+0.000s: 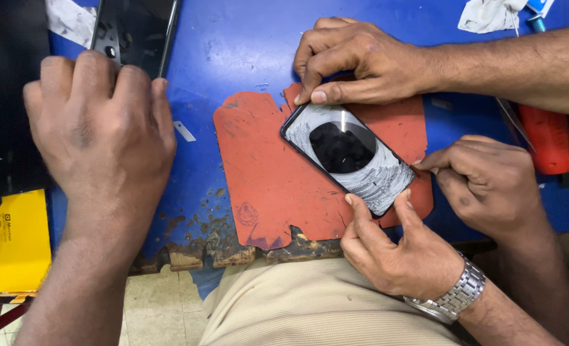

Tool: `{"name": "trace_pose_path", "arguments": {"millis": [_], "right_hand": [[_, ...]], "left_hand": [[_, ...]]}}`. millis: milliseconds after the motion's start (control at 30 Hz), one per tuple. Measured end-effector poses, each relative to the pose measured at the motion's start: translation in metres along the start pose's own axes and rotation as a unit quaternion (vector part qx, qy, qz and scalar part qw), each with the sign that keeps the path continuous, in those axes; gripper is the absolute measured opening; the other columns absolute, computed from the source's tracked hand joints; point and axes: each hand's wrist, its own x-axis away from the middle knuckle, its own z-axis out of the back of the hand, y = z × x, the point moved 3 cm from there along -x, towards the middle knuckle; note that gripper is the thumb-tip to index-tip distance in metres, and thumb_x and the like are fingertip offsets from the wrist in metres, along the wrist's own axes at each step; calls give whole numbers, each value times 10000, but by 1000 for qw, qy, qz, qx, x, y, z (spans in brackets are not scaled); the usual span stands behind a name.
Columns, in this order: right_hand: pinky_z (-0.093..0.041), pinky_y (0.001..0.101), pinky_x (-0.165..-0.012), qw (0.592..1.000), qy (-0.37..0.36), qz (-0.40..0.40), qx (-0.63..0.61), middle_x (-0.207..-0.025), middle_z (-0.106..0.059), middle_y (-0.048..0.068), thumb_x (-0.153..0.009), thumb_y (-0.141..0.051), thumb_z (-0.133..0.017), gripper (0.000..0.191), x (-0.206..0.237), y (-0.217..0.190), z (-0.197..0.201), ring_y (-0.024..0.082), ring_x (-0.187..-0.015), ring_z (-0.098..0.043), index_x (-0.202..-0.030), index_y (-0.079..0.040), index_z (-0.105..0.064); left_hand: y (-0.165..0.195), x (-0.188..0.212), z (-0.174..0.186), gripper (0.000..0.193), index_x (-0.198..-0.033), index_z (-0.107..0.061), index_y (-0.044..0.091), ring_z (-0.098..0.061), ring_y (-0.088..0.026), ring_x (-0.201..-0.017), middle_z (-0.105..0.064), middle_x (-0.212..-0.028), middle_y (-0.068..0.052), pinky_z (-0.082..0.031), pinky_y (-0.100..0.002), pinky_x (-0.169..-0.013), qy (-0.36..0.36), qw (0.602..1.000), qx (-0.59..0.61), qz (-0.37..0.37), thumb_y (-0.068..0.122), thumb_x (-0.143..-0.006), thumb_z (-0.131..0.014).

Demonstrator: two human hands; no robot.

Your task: The person works on a smartphone with a shattered screen held on a red mat, prying the broken glass panel away from the frame by hand while a second person steadies the phone. The person then powers the phone on to view its screen, and later picks old adhesive residue off the separated frame and back panel by hand.

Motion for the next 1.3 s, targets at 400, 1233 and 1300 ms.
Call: {"name": "trace_pose_path", "arguments": {"millis": [400, 1233, 1300], "right_hand": [[-589, 609, -643, 1000, 16, 1, 11, -920, -611, 85, -849, -271, -541, 287, -15, 2, -13, 333, -1203, -618, -887, -44, -713], [-601, 648, -605, 999, 29, -19, -10, -878, -569, 88, -758, -219, -604, 263, 25, 20, -48, 324, -1170, -643, -845, 13, -692], [-601, 643, -582, 1000, 24, -11, -5, -851, -568, 103, -749, -201, -615, 263, 26, 23, -49, 336, -1152, -651, -829, 37, -695]], "left_hand": [[-12, -45, -25, 197, -1056, -683, 68, -538, -269, -1120, -585, -1129, -84, -389, -399, -873, 63, 997, 28, -42, 150, -884, -733], [29, -69, -86, 204, -1050, -599, 30, -523, -320, -1174, -531, -1268, -117, -435, -426, -960, 35, 997, 62, -21, 98, -910, -731], [31, -68, -90, 185, -976, -592, 34, -548, -315, -1136, -525, -1203, -114, -476, -417, -941, 11, 998, 57, 2, 116, -924, -749]]}}
